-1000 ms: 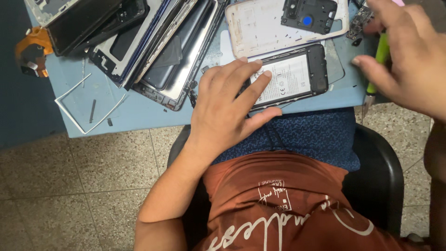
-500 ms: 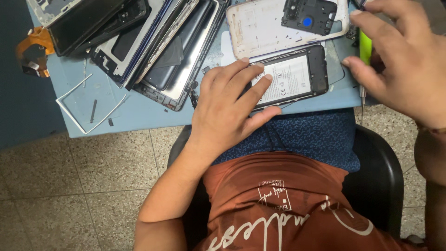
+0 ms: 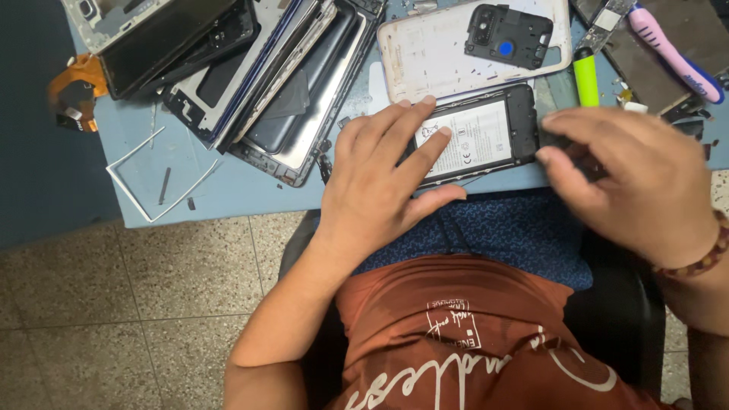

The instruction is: The person uses a green-handled screwdriver to remove screws from the back of a smartphone, then lifts the back cover to expose the battery and internal components. The person continues to unscrew and pry components while handling the phone and tools on a cluttered workbench.

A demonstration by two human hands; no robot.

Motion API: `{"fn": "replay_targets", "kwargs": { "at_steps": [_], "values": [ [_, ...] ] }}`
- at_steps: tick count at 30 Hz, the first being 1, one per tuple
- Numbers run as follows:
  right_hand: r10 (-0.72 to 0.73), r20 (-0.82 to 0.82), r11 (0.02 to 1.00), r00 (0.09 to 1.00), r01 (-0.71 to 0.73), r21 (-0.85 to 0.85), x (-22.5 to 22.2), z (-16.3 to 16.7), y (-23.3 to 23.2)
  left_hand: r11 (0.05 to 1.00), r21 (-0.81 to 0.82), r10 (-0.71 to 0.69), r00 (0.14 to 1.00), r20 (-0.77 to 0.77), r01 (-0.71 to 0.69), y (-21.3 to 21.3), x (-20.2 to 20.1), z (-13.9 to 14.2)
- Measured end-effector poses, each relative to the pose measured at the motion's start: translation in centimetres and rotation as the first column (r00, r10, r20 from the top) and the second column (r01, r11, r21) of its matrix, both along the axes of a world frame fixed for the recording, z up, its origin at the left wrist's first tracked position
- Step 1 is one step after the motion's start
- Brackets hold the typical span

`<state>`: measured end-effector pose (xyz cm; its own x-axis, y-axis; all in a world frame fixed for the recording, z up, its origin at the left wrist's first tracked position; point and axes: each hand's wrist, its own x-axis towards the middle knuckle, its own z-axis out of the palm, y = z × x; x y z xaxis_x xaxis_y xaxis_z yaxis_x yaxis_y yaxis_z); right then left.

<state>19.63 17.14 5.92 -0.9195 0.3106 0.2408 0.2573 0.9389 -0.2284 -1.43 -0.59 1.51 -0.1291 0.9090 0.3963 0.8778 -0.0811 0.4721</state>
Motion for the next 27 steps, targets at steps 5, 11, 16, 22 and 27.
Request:
{"fn": "replay_targets", "kwargs": {
  "at_steps": [5, 11, 16, 22, 27],
  "values": [
    [-0.195, 0.043, 0.911, 0.98, 0.197, -0.363, 0.3, -0.4, -1.5, 1.0, -0.011, 0.013, 1.0, -0.007, -0.013, 0.1, 0.1, 0.0],
    [-0.287, -0.015, 0.544, 0.958, 0.15, -0.826, 1.2, -1.9, -1.4, 1.0, -0.006, 0.006, 1.0, -0.004, -0.006, 0.1, -0.1, 0.0],
    [-0.399, -0.088, -0.15, 0.913, -0.16, -0.976, 2.1, -1.7, 0.0, 1.0, 0.022, -0.008, 1.0, 0.004, 0.008, 0.0, -0.1, -0.2],
    [-0.447, -0.028, -0.318, 0.894, -0.188, -0.929, 2.0, -2.4, 0.1, 0.998, 0.048, -0.038, 0.999, 0.001, 0.038, -0.1, -0.2, -0.4],
    [-0.377, -0.054, -0.357, 0.925, -0.199, -0.913, 1.6, -3.2, 0.6, 0.991, 0.117, -0.064, 0.998, -0.01, 0.065, -0.1, -0.4, -0.6]
  ]
}}
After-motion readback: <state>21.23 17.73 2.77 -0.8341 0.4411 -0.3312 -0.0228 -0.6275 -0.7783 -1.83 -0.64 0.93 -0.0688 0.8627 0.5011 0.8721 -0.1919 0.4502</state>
